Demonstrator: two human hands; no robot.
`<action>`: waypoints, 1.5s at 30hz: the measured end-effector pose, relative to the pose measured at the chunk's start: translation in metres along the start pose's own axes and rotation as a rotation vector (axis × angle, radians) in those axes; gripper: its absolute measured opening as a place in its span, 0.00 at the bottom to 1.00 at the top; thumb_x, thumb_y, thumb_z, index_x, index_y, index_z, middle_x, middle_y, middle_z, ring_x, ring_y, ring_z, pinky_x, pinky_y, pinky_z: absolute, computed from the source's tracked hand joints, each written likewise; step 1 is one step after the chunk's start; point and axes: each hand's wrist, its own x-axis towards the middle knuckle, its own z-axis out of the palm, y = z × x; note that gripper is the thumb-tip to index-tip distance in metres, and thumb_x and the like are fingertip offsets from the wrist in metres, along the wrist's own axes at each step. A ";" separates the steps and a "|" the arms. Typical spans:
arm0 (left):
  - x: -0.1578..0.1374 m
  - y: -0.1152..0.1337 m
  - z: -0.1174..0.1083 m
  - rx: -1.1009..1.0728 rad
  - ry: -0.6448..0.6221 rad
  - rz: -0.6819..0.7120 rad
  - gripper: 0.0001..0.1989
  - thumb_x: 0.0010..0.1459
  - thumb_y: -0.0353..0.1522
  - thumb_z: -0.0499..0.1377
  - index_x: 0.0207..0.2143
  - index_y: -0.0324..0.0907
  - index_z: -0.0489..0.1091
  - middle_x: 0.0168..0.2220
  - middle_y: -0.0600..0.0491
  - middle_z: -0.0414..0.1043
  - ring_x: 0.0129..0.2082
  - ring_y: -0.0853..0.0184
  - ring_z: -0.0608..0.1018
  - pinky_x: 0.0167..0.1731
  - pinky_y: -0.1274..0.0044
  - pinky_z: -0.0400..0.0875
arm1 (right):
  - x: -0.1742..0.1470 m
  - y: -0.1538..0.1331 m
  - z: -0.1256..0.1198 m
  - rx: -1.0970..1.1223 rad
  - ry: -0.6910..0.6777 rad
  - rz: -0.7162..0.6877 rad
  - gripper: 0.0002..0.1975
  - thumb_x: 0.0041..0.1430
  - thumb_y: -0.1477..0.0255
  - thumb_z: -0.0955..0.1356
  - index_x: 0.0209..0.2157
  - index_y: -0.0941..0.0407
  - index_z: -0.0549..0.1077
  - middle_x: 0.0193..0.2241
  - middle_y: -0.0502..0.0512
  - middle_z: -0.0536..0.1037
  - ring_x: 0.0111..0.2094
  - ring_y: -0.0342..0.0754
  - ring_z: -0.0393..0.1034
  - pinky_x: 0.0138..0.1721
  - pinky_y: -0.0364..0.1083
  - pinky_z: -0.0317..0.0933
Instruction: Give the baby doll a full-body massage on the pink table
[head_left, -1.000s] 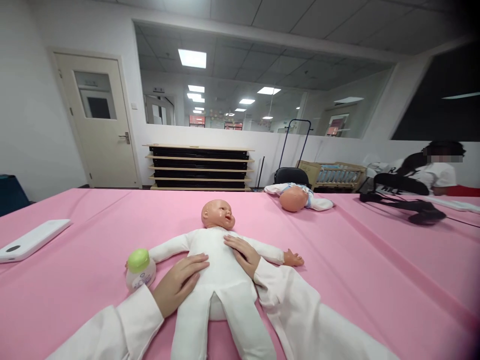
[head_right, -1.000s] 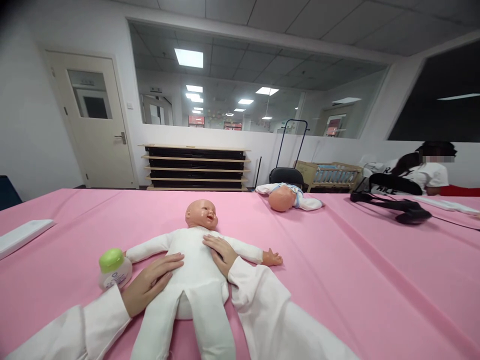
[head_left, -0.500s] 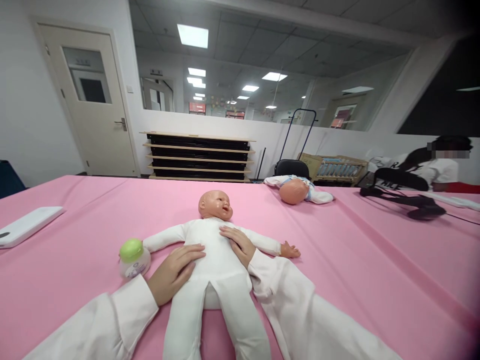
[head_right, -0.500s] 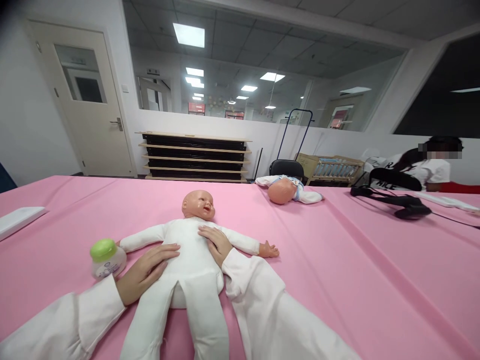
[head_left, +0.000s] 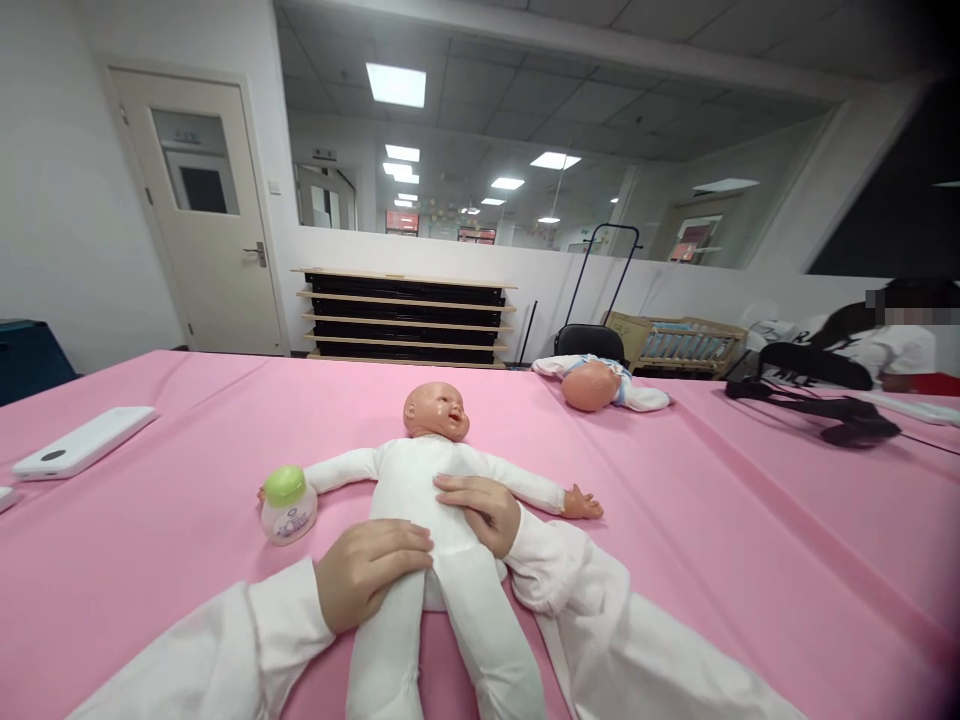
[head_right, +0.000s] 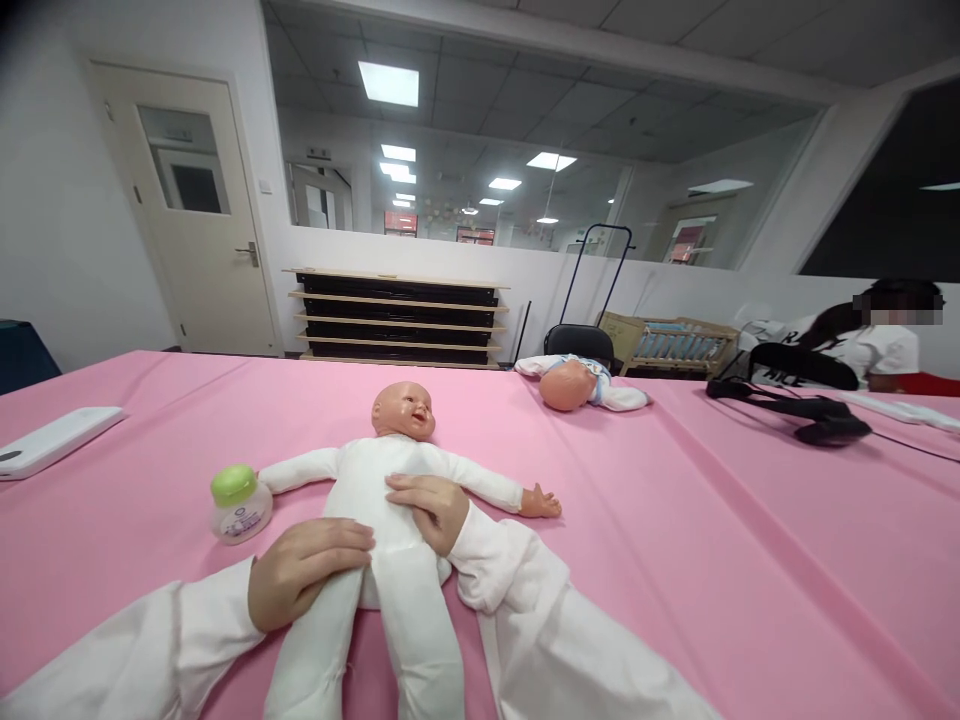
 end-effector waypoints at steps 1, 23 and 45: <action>0.006 0.004 0.000 -0.046 -0.036 -0.001 0.15 0.56 0.21 0.48 0.44 0.39 0.66 0.41 0.48 0.74 0.46 0.67 0.73 0.46 0.73 0.69 | 0.007 -0.003 -0.001 0.017 -0.066 0.011 0.18 0.55 0.81 0.58 0.44 0.57 0.71 0.47 0.57 0.72 0.51 0.45 0.65 0.50 0.48 0.62; 0.019 -0.014 0.028 -0.230 0.132 -0.550 0.11 0.57 0.25 0.45 0.31 0.40 0.66 0.31 0.51 0.70 0.35 0.67 0.71 0.37 0.73 0.64 | 0.036 0.033 0.029 0.030 0.303 0.396 0.13 0.47 0.82 0.57 0.25 0.57 0.70 0.29 0.52 0.77 0.36 0.46 0.72 0.40 0.47 0.64; 0.027 0.001 0.020 -0.174 -0.202 -0.086 0.19 0.56 0.25 0.47 0.50 0.42 0.62 0.48 0.49 0.69 0.51 0.66 0.69 0.49 0.71 0.62 | 0.044 0.017 0.022 -0.063 -0.278 0.129 0.16 0.56 0.75 0.59 0.44 0.53 0.71 0.48 0.51 0.71 0.54 0.46 0.60 0.56 0.55 0.47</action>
